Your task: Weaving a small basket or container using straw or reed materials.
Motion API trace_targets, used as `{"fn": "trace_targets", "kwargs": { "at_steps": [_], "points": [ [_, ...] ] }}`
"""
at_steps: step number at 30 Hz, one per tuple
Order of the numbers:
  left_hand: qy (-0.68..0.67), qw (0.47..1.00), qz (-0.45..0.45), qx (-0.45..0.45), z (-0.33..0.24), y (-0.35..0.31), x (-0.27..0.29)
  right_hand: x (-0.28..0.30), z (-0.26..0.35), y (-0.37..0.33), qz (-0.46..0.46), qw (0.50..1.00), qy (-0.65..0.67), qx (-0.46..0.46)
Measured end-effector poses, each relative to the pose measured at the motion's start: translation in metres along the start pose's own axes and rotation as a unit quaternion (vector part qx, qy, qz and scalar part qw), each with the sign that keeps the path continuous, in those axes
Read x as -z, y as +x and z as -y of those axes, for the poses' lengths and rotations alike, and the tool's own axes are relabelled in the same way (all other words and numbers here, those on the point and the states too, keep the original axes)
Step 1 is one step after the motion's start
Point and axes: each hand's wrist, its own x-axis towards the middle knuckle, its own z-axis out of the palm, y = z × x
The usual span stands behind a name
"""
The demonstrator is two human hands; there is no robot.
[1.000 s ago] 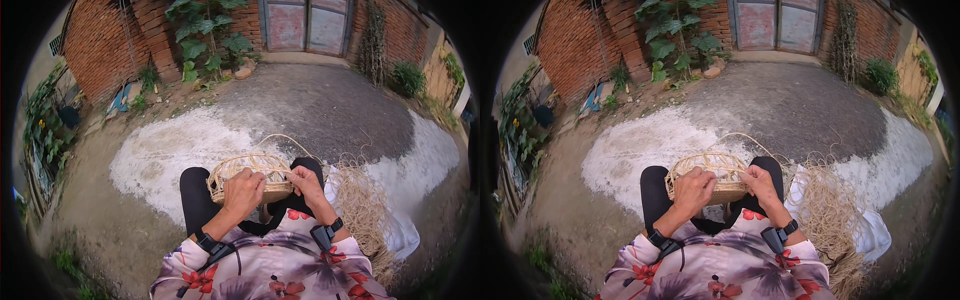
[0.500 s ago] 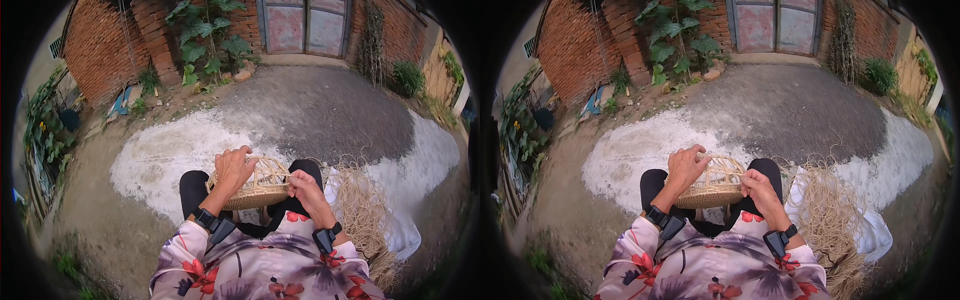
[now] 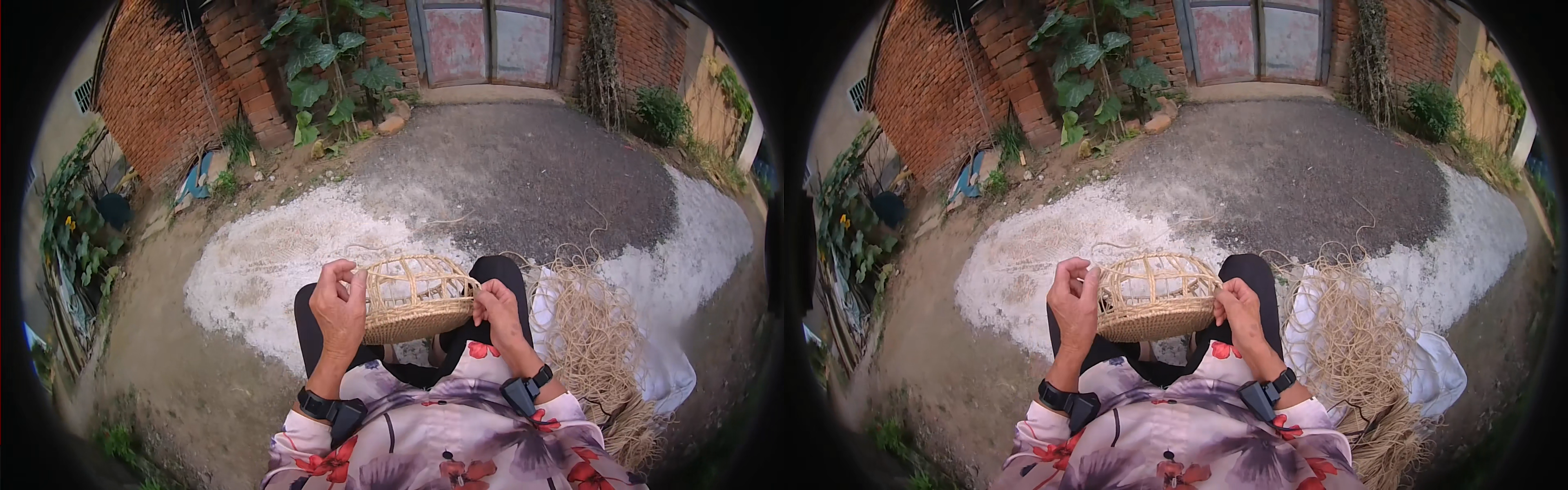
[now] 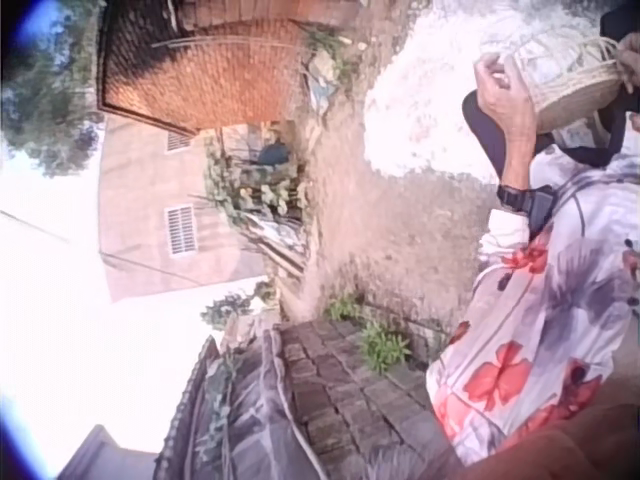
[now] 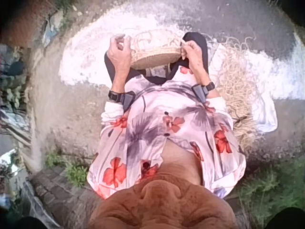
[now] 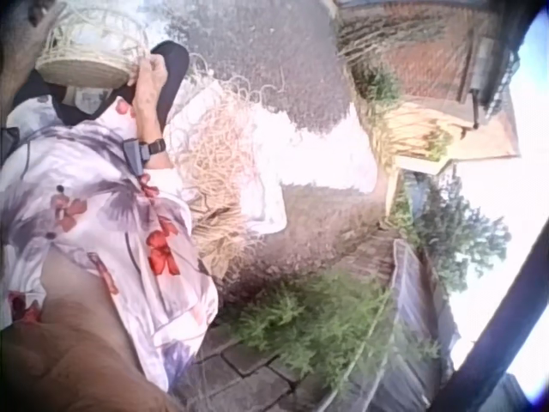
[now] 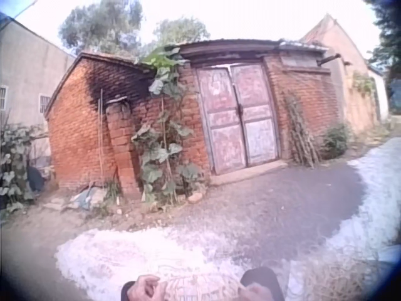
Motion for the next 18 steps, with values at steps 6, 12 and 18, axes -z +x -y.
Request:
{"fn": "trace_targets", "kwargs": {
  "at_steps": [6, 12, 18],
  "points": [
    [0.101, 0.948, 0.167, -0.249, -0.004, -0.030, -0.050, 0.006, 0.001, 0.005, 0.026, 0.998, -0.032, 0.046],
    [0.149, 0.945, 0.197, -0.215, -0.009, -0.027, -0.061, -0.006, 0.024, 0.035, 0.141, 0.988, -0.023, 0.061],
    [0.158, 0.951, 0.206, -0.170, -0.009, -0.030, -0.069, -0.037, 0.020, 0.039, 0.174, 0.979, -0.092, 0.047]
  ]
}}
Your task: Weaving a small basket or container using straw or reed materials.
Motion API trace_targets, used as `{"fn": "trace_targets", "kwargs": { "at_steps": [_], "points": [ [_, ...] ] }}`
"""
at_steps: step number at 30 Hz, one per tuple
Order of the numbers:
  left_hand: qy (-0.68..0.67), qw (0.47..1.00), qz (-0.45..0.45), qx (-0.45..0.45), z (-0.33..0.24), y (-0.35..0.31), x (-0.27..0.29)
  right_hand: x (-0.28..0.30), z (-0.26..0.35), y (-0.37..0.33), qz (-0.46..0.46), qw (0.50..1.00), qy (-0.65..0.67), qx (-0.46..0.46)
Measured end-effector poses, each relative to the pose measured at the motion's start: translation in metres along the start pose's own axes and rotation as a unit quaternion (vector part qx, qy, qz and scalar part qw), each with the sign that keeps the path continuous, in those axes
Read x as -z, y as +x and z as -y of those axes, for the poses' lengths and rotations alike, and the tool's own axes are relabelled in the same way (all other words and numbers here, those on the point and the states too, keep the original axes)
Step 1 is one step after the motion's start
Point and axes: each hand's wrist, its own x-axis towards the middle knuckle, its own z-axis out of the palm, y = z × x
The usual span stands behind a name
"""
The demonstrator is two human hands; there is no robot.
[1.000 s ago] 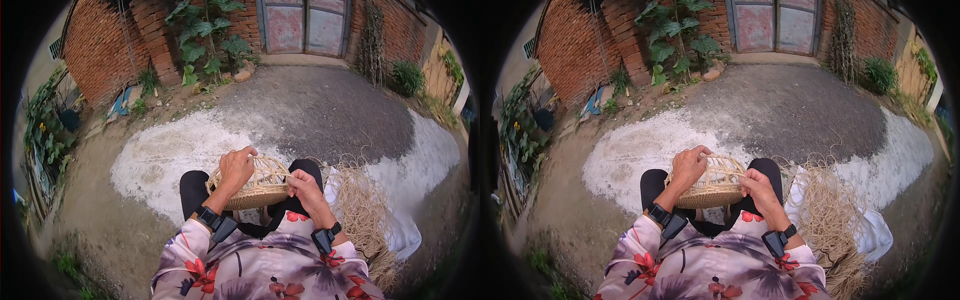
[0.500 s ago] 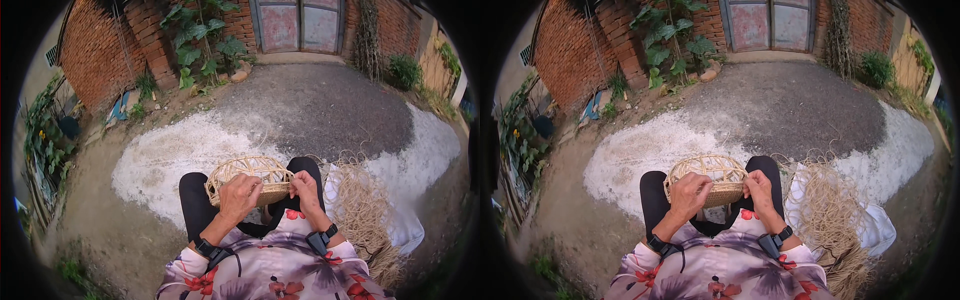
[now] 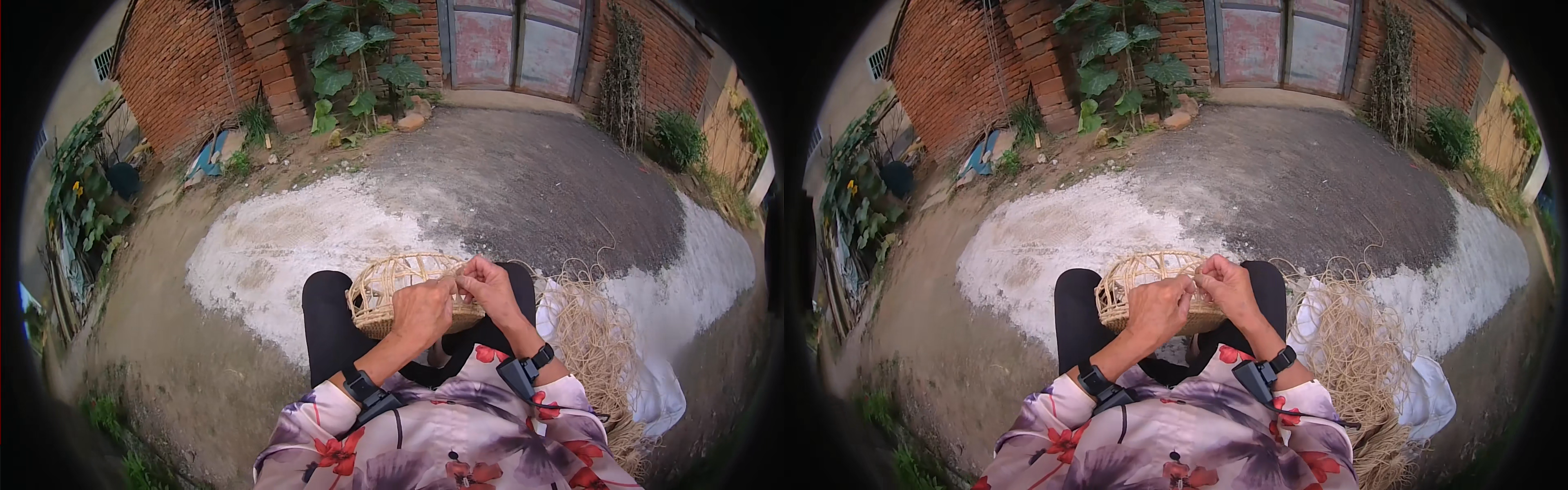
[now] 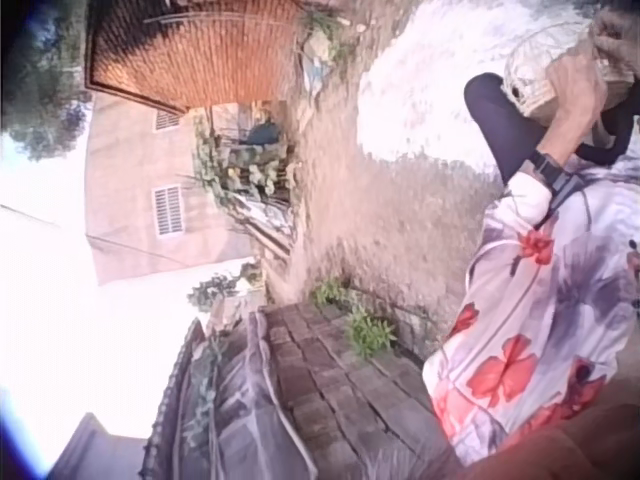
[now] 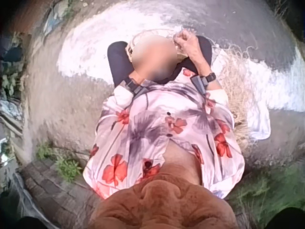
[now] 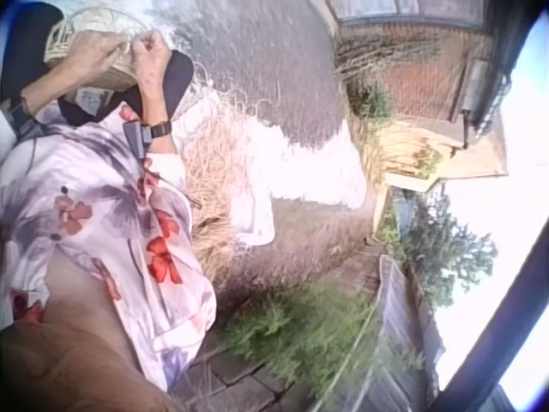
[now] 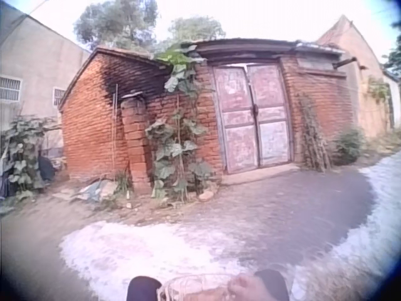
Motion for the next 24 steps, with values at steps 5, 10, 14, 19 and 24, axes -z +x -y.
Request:
{"fn": "trace_targets", "kwargs": {
  "at_steps": [5, 10, 14, 19, 24],
  "points": [
    [-0.009, 1.000, 0.003, 0.005, -0.001, 0.001, -0.006, -0.015, -0.007, -0.011, -0.052, 0.892, -0.438, 0.097],
    [-0.019, 1.000, -0.008, 0.018, -0.002, 0.001, -0.010, -0.026, 0.000, -0.016, -0.090, 0.838, -0.523, 0.126],
    [-0.046, 0.998, -0.040, 0.019, -0.002, -0.001, -0.012, -0.025, -0.011, -0.008, -0.112, 0.853, -0.500, 0.099],
    [-0.070, 0.995, -0.060, 0.031, -0.002, 0.002, -0.005, -0.034, 0.002, -0.005, -0.121, 0.842, -0.513, 0.112],
    [-0.101, 0.989, -0.099, 0.044, -0.001, -0.001, 0.020, -0.038, 0.030, -0.006, -0.087, 0.830, -0.525, 0.170]
  ]
}}
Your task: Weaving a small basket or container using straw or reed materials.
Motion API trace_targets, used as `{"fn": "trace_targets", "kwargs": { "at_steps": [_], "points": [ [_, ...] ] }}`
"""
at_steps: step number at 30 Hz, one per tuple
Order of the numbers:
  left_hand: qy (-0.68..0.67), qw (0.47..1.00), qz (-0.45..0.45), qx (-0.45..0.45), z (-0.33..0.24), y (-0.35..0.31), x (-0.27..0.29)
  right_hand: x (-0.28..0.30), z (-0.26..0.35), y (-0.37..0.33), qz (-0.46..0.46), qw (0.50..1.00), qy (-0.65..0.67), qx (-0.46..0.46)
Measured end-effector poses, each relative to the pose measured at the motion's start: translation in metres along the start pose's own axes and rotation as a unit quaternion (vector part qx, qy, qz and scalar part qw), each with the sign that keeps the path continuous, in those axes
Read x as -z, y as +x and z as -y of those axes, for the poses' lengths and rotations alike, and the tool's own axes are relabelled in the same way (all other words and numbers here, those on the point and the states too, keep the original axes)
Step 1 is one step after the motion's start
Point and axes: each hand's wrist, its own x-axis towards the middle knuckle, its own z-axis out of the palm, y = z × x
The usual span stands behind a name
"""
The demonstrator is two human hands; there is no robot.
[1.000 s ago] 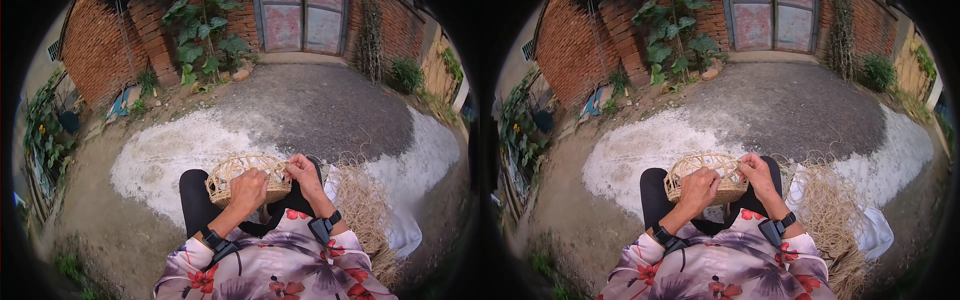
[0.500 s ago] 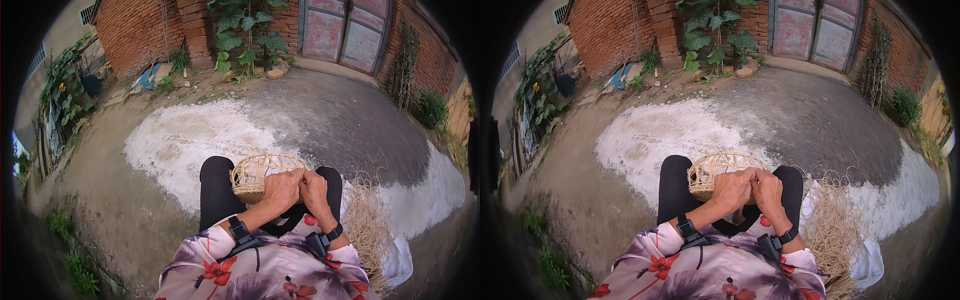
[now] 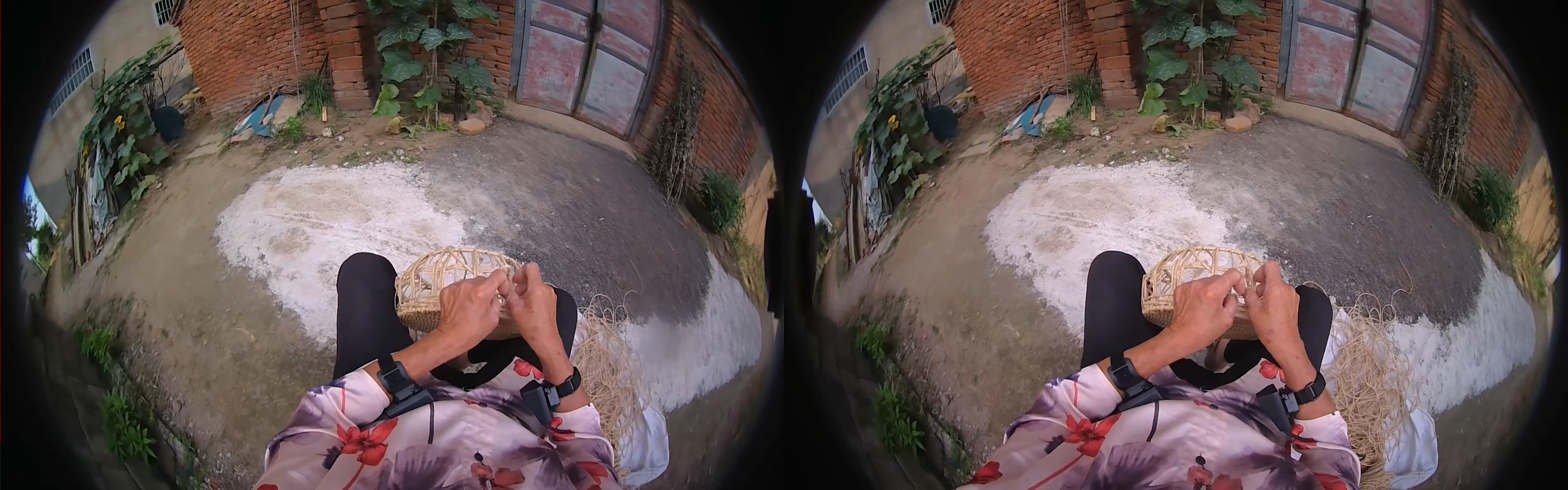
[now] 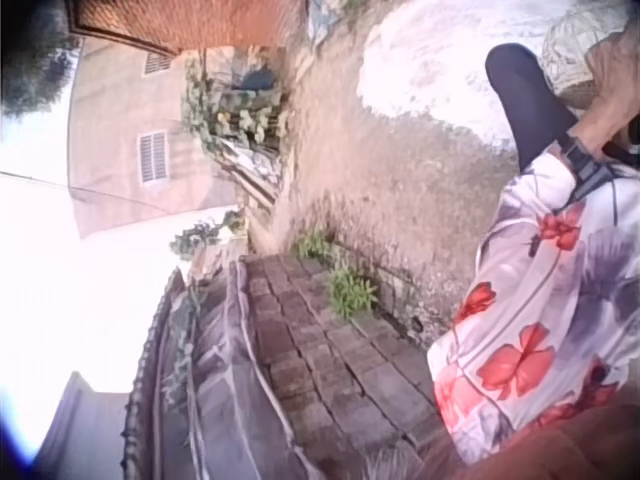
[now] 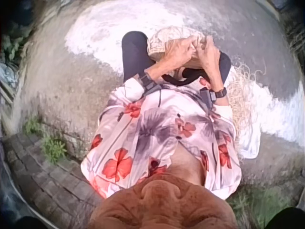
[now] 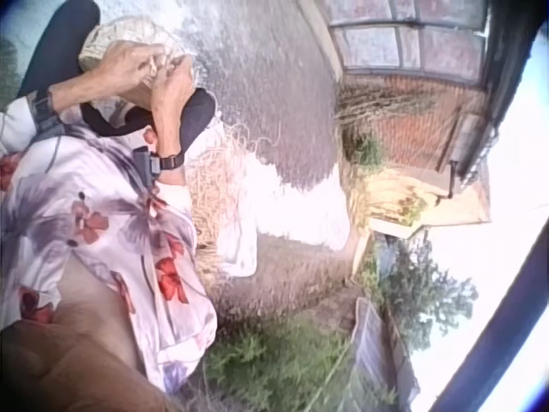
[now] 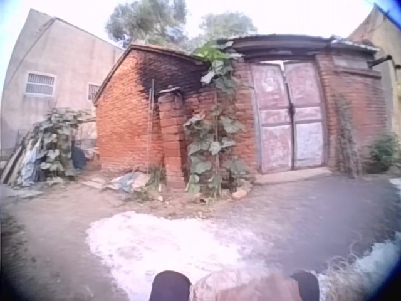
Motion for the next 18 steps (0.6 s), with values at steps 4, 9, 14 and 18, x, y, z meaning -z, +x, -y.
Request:
{"fn": "trace_targets", "kwargs": {
  "at_steps": [4, 9, 14, 18],
  "points": [
    [-0.022, 1.000, -0.007, -0.011, 0.004, -0.009, 0.000, 0.005, -0.018, -0.017, 0.061, 0.937, 0.285, -0.191],
    [-0.037, 0.999, 0.001, -0.019, 0.000, -0.008, -0.004, 0.006, -0.048, -0.038, -0.017, 0.959, 0.198, -0.200],
    [-0.035, 0.999, -0.006, -0.029, 0.000, -0.010, -0.005, 0.007, -0.045, -0.039, -0.058, 0.998, -0.010, -0.017],
    [-0.033, 0.999, -0.018, -0.032, 0.004, -0.009, -0.005, 0.014, -0.026, -0.038, 0.007, 0.999, -0.038, -0.011]
  ]
}}
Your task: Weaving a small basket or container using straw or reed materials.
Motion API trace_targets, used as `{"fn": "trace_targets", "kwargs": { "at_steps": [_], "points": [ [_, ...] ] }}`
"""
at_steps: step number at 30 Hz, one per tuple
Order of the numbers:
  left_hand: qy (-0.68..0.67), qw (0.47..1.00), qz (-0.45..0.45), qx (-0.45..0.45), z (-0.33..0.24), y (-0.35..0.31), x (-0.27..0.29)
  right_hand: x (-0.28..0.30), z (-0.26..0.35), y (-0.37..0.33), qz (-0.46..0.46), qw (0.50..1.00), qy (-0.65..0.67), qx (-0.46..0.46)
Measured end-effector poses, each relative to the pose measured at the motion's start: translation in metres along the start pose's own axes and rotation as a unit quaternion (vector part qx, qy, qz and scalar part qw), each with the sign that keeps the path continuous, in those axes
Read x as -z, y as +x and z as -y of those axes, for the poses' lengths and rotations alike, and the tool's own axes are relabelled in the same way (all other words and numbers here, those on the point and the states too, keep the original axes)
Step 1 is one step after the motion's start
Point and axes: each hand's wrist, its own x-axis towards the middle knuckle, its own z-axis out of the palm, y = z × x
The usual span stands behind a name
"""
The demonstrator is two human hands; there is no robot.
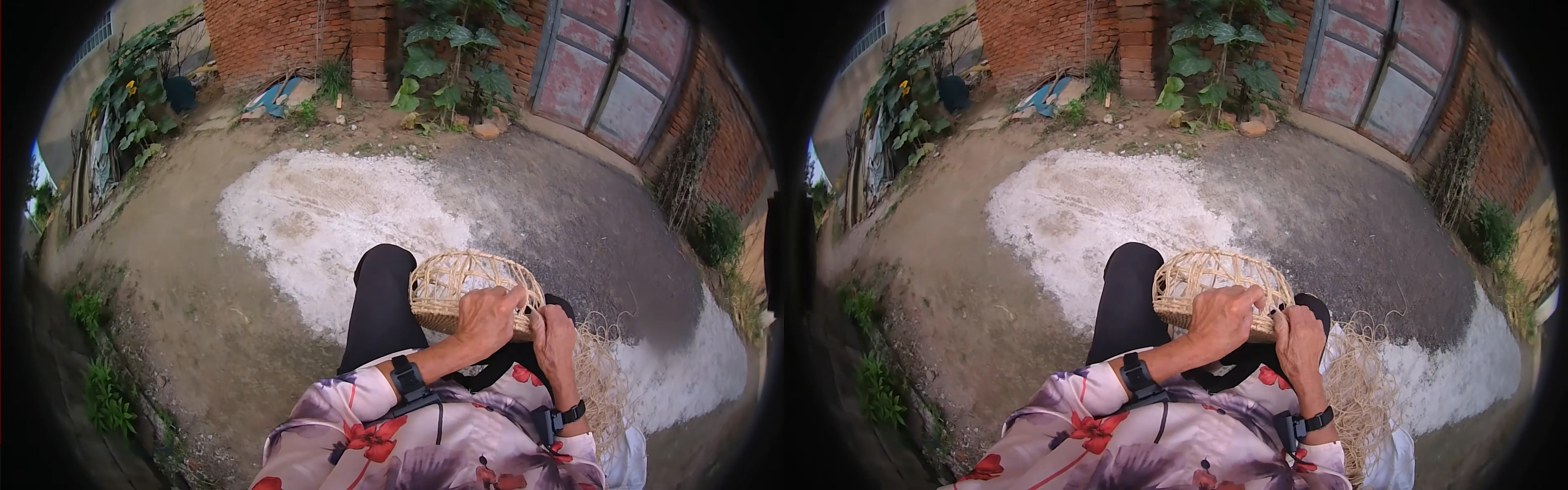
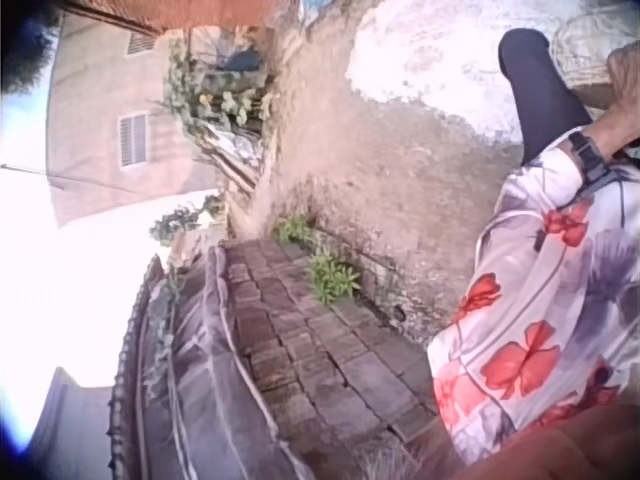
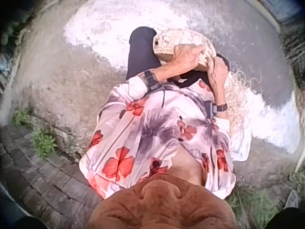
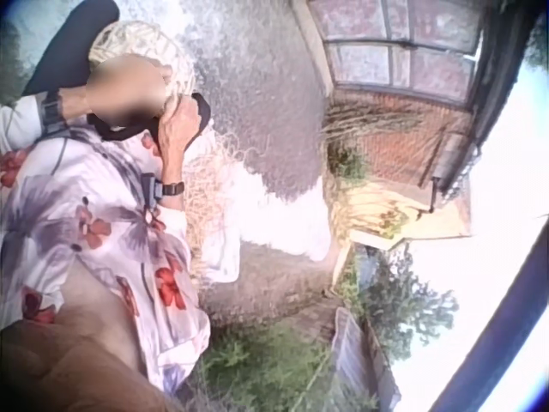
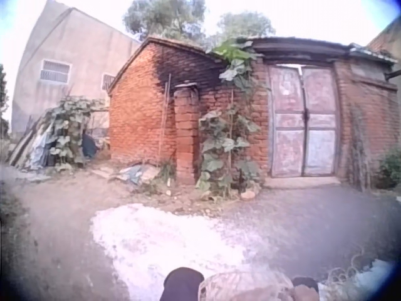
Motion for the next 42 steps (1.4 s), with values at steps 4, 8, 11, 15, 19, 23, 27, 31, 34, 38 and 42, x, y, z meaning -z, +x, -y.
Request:
{"fn": "trace_targets", "kwargs": {
  "at_steps": [4, 8, 11, 15, 19, 23, 27, 31, 34, 38, 42],
  "points": [
    [0.004, 1.000, -0.010, 0.005, -0.001, -0.001, 0.001, -0.007, -0.014, -0.006, -0.046, 0.994, -0.067, 0.066],
    [0.011, 1.000, -0.009, -0.001, 0.000, -0.002, 0.000, 0.003, -0.048, -0.014, 0.055, 0.984, -0.002, -0.169],
    [0.024, 1.000, -0.004, -0.002, 0.000, -0.002, -0.005, 0.003, -0.010, -0.002, -0.059, 0.991, -0.110, 0.050],
    [0.010, 0.999, 0.047, 0.005, 0.002, 0.003, 0.011, -0.003, 0.001, 0.001, -0.044, 0.989, -0.083, 0.115],
    [-0.095, 0.981, -0.107, 0.130, 0.028, 0.016, 0.072, 0.011, -0.074, -0.029, 0.004, 0.997, -0.055, -0.054],
    [-0.055, 0.977, -0.085, 0.189, 0.065, -0.007, 0.090, 0.011, -0.045, -0.016, -0.048, 0.998, -0.036, -0.024],
    [-0.041, 0.986, -0.014, 0.160, 0.069, -0.031, 0.071, 0.000, -0.010, 0.008, -0.050, 0.993, -0.100, 0.048],
    [-0.046, 0.985, -0.037, 0.165, 0.075, -0.033, 0.071, -0.001, -0.022, 0.002, -0.025, 0.992, -0.096, 0.079],
    [-0.060, 0.978, -0.052, 0.194, 0.083, -0.036, 0.083, 0.014, -0.089, -0.027, -0.018, 0.990, -0.132, -0.050],
    [-0.059, 0.971, -0.002, 0.230, 0.083, -0.044, 0.090, 0.027, -0.142, -0.051, 0.043, 0.970, -0.136, -0.195],
    [-0.016, 0.992, 0.038, 0.119, 0.068, -0.047, 0.080, 0.013, -0.070, -0.017, -0.123, 0.988, -0.094, 0.007]
  ]
}}
